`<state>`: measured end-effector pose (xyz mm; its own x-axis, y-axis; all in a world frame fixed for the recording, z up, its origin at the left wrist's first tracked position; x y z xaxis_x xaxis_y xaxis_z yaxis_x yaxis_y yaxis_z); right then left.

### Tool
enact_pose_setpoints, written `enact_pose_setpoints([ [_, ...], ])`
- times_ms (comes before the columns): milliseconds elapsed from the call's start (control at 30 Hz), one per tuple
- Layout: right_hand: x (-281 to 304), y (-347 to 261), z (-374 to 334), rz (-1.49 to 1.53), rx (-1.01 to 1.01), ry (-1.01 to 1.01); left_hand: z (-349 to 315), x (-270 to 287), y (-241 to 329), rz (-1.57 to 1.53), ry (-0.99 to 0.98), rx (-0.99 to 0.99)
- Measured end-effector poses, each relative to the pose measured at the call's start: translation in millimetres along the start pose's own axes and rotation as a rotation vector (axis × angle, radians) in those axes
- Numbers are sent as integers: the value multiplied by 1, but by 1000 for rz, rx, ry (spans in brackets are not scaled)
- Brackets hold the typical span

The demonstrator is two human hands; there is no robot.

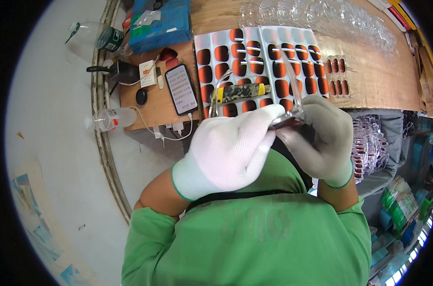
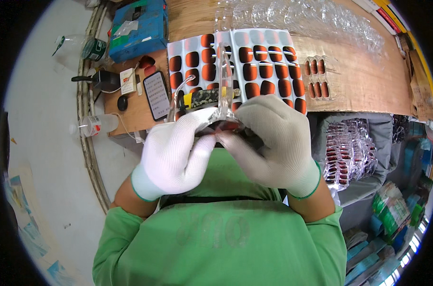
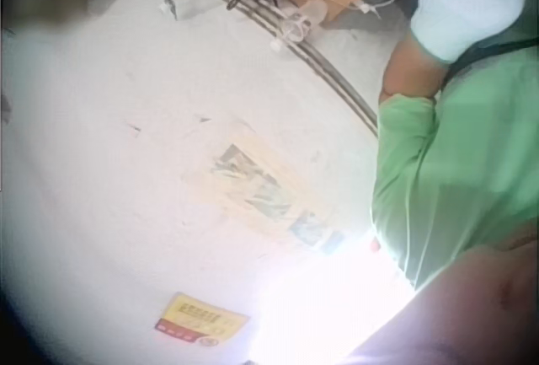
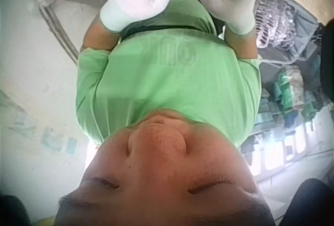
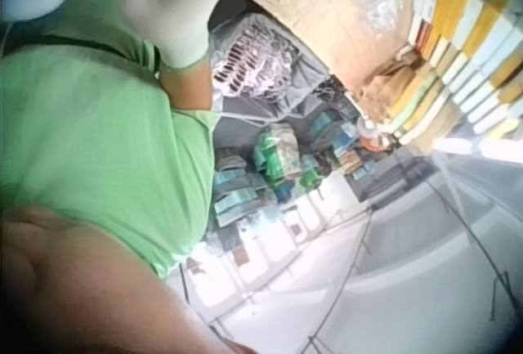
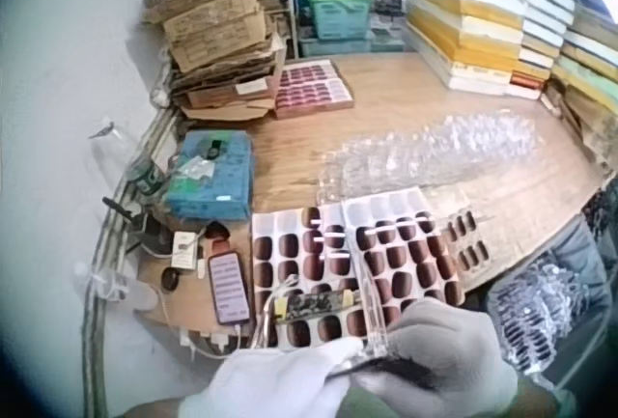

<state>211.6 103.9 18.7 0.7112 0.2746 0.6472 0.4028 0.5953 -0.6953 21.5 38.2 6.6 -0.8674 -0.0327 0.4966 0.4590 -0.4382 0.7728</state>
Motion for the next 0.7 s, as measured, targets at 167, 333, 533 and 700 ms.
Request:
enact_pose_setpoints([
  [167,9,42,5,37,93,17,41,7,-6,160,-644,122],
  [333,24,70,1,195,139,-185,144,11,-117,-192,-325,393],
  [533,35,82,-3,419,-116,-51,157,24,-271,305,-595,630],
  [700,14,67,-19,778,-483,152,151,38,-248,230,-172,490],
])
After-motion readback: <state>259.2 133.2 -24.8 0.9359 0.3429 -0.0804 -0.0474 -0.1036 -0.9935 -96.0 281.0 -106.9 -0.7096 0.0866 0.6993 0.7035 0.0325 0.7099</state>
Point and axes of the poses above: each hand's wrist, its own z-axis towards the middle knuckle, its own x-axis out of the back of the hand, y = z × x, the point moved 1 cm from there along z, towards the middle knuckle, and after that the axes turned 7 degrees about -z, right-handed, at the moved point
